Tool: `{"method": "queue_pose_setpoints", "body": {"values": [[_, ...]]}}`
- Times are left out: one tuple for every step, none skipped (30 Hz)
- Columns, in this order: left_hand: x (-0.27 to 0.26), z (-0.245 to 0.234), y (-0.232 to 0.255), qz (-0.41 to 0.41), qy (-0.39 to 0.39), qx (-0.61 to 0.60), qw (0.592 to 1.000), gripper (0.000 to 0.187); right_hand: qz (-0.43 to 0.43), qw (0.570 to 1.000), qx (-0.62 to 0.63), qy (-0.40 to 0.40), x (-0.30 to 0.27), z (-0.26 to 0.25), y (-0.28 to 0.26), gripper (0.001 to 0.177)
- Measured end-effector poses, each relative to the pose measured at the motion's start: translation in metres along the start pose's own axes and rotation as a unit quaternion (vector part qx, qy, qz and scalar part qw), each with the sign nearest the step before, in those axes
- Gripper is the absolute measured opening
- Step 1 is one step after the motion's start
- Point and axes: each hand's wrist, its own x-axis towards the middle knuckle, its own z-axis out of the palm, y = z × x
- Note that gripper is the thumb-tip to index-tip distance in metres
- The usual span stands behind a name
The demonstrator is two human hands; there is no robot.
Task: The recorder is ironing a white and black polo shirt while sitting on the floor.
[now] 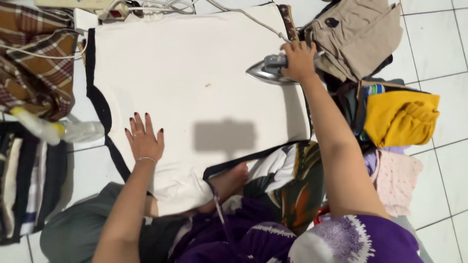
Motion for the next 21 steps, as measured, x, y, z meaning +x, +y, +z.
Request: {"method": "queue_pose_setpoints", "body": {"values": [[-0.012, 0.0, 0.001, 0.0, 0.003, 0.001, 1.0, 0.076, 0.0, 1.0, 0.001, 0.003, -0.011, 0.007, -0.001, 0.066], [-0.022, 0.0, 0.003, -0.014, -0.001, 0.0, 1.0, 0.076, 0.018, 1.0, -0.007, 0.021, -0.018, 0.013, 0.0, 0.067], [-0.031, 0.0, 0.005, -0.028, -0.005, -0.001, 1.0, 0.075, 0.036, 0.998, -0.015, 0.038, -0.025, 0.018, 0.001, 0.069], [-0.039, 0.001, 0.005, -0.034, 0.001, -0.001, 0.999, 0.075, 0.03, 0.999, -0.013, 0.044, -0.032, 0.028, 0.01, 0.069], [-0.047, 0.002, 0.004, -0.043, -0.004, 0.008, 0.999, 0.076, 0.029, 0.998, -0.021, 0.057, -0.038, 0.037, 0.019, 0.056], [-0.053, -0.001, -0.001, -0.058, -0.004, 0.02, 0.998, 0.078, 0.024, 0.997, -0.025, 0.075, -0.032, 0.047, 0.022, 0.047], [-0.058, -0.006, -0.004, -0.07, 0.008, 0.022, 0.997, 0.078, 0.012, 0.996, -0.018, 0.086, -0.028, 0.034, 0.014, 0.047], [-0.064, -0.009, -0.005, -0.08, -0.021, 0.011, 0.996, 0.078, 0.033, 0.998, 0.029, 0.041, -0.025, 0.021, 0.008, 0.047], [-0.069, -0.012, -0.007, -0.09, -0.05, -0.001, 0.995, 0.078, 0.053, 0.996, 0.076, -0.006, -0.021, 0.008, 0.002, 0.049], [-0.071, -0.011, -0.01, -0.101, -0.038, -0.004, 0.994, 0.078, 0.039, 0.996, 0.077, 0.003, -0.01, 0.003, -0.004, 0.049], [-0.071, -0.009, -0.014, -0.106, -0.042, -0.011, 0.993, 0.077, 0.008, 0.999, 0.048, 0.015, 0.001, -0.001, -0.01, 0.047], [-0.075, -0.006, -0.016, -0.11, -0.051, -0.019, 0.992, 0.077, -0.021, 0.999, 0.018, 0.022, 0.007, -0.004, -0.015, 0.045], [-0.074, -0.01, -0.014, -0.12, -0.044, -0.023, 0.991, 0.077, -0.034, 0.999, 0.018, 0.027, 0.02, 0.0, -0.021, 0.045], [-0.076, -0.013, -0.013, -0.12, -0.033, -0.039, 0.992, 0.077, -0.014, 0.999, 0.04, 0.028, 0.028, 0.006, -0.027, 0.048], [-0.077, -0.016, -0.012, -0.119, -0.021, -0.055, 0.991, 0.076, 0.007, 0.998, 0.062, 0.029, 0.037, 0.013, -0.033, 0.051], [-0.076, -0.006, -0.017, -0.125, -0.019, -0.057, 0.99, 0.076, 0.0, 0.998, 0.063, 0.029, 0.045, 0.022, -0.039, 0.051], [-0.076, 0.003, -0.023, -0.109, 0.05, -0.072, 0.99, 0.072, -0.029, 0.996, 0.058, 0.069, 0.053, 0.032, -0.046, 0.053], [-0.076, 0.013, -0.03, -0.091, 0.117, -0.085, 0.985, 0.067, -0.055, 0.991, 0.053, 0.107, 0.058, 0.042, -0.053, 0.059], [-0.079, 0.008, -0.028, -0.096, 0.117, -0.085, 0.985, 0.067, -0.06, 0.991, 0.054, 0.106, 0.046, 0.047, -0.081, 0.059], [-0.079, 0.001, -0.027, -0.139, 0.12, -0.101, 0.978, 0.057, -0.071, 0.99, 0.06, 0.11, 0.037, 0.05, -0.108, 0.058], [-0.08, -0.007, -0.026, -0.182, 0.122, -0.118, 0.969, 0.047, -0.083, 0.988, 0.067, 0.113, 0.028, 0.053, -0.136, 0.058]]}}
